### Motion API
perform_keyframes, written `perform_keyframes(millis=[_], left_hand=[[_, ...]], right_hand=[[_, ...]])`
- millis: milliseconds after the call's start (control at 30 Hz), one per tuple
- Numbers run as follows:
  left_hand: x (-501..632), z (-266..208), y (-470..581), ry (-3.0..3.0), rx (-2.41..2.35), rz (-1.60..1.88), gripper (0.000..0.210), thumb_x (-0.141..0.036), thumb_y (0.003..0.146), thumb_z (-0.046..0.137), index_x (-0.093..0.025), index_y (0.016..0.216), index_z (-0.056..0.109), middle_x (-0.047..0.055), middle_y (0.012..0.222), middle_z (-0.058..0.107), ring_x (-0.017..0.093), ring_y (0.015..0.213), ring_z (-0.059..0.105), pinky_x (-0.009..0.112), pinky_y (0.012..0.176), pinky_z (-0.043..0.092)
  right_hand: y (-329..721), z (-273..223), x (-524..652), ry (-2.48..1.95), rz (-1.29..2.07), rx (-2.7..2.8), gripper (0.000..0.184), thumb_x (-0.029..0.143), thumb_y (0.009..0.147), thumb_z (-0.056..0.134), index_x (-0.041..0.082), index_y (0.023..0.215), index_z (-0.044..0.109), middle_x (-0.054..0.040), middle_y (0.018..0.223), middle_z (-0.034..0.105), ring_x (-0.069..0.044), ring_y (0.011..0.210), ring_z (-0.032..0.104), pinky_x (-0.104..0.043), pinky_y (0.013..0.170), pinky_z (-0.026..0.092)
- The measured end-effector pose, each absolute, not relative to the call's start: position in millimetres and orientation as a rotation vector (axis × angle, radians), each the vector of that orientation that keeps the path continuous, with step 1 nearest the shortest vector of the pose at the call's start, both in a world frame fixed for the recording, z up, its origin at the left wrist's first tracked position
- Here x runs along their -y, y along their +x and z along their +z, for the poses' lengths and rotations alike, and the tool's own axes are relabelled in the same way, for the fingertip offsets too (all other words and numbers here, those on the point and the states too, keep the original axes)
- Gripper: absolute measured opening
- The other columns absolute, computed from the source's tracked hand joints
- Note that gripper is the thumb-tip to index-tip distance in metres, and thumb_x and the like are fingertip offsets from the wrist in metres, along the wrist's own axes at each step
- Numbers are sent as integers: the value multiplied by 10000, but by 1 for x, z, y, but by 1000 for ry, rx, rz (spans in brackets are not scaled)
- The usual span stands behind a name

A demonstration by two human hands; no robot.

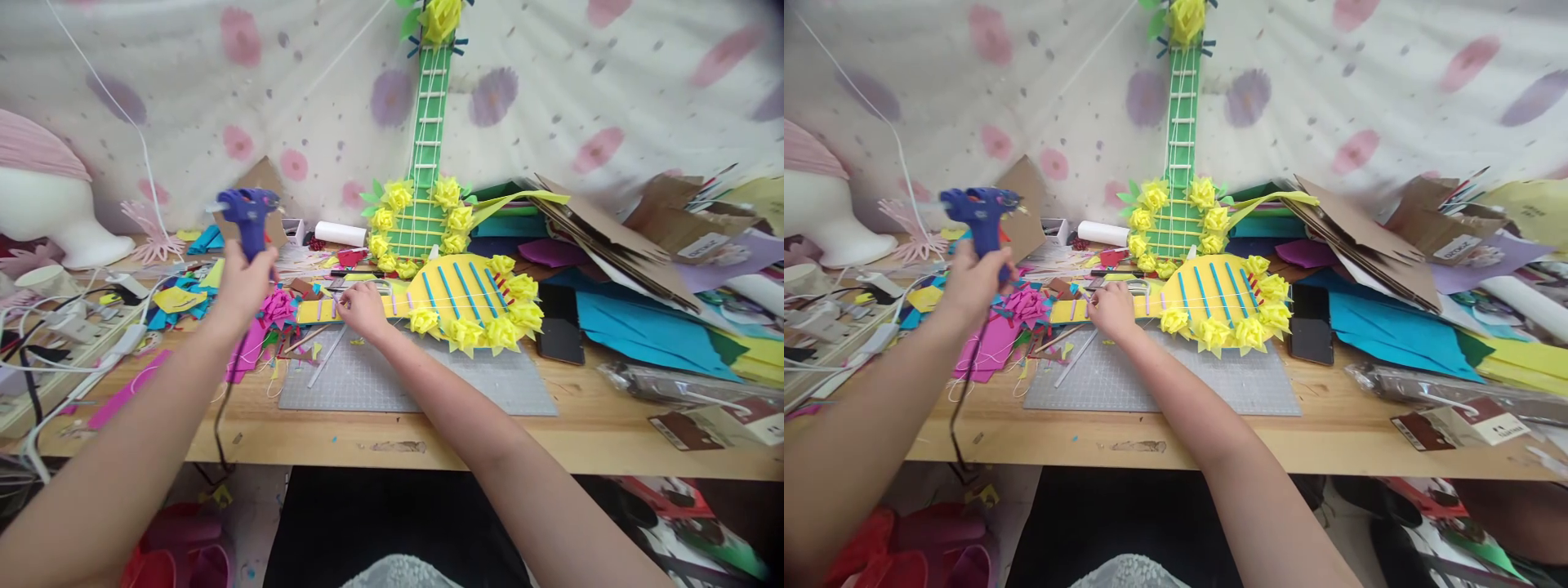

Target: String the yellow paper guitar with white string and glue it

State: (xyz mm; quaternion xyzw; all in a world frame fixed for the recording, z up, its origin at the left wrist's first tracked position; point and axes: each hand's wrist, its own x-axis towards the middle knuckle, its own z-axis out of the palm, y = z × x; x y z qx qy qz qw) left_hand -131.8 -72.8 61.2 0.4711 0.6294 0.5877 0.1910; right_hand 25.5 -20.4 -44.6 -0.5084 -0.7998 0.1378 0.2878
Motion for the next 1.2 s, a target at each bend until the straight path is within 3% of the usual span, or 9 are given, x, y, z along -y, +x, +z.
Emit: perform_keyframes(millis=[100,267,467,600,733,800,900,1067,1200], left_hand=[[75,45,-88,1184,-1527,1530,165,-133,752,475,-199,799,332,-68,548,465,81,435,452,202,430,354],[57,11,-71,1114,-1409,1535,219,-226,760,545,-208,794,329,-83,551,461,62,421,446,179,407,339],[48,-14,-83,1305,-1518,1622,243,-289,784,548,-213,871,334,-44,665,510,97,517,521,228,493,420],[56,-22,-59,1620,-1694,1537,256,-299,792,548,-203,947,369,51,861,565,175,739,599,321,659,473],[61,-24,-33,1914,-1688,1196,309,-195,752,550,-174,1027,411,111,955,573,235,877,594,386,747,477],[61,-23,-35,2086,-1524,1103,348,-180,718,577,-177,1041,449,103,1005,572,219,920,581,368,775,484],[60,-23,-59,2175,-1527,1245,303,-170,731,542,-195,1030,501,79,1065,548,184,945,561,342,803,487],[58,-46,-98,2221,-1870,1285,572,-147,609,648,-174,1146,450,129,1173,478,282,1182,419,453,1002,364],[55,-68,-97,2162,-1928,1274,662,-195,603,680,-170,1203,399,145,1197,480,307,1186,426,475,1002,345]], right_hand=[[21,-50,20,-1379,297,2180,209,297,792,555,170,862,705,-105,971,628,-249,997,457,-363,863,372],[22,-53,19,-1317,222,2221,239,303,793,540,139,877,693,-127,955,628,-273,1009,453,-387,880,378],[45,-33,25,-1086,527,1888,296,231,753,553,168,1035,618,-86,1090,607,-222,1104,468,-379,982,350],[48,-19,31,-879,1159,1569,317,406,777,541,199,1014,581,-49,1057,630,-182,1017,558,-334,893,432],[49,-24,29,-985,1328,1234,367,499,689,617,194,884,553,-34,856,641,-179,852,599,-342,824,465],[57,-27,25,-967,1406,1044,338,468,691,617,195,865,520,-30,813,631,-164,775,604,-334,769,482],[79,-27,20,-786,1494,931,296,382,683,622,208,884,490,-20,833,638,-132,708,604,-297,700,490],[106,-27,20,-725,1451,1068,224,240,615,566,200,832,532,10,782,627,-63,506,491,-207,475,387],[108,-29,27,-763,1499,1223,183,266,612,532,189,778,536,17,708,600,-52,458,429,-215,468,398]])
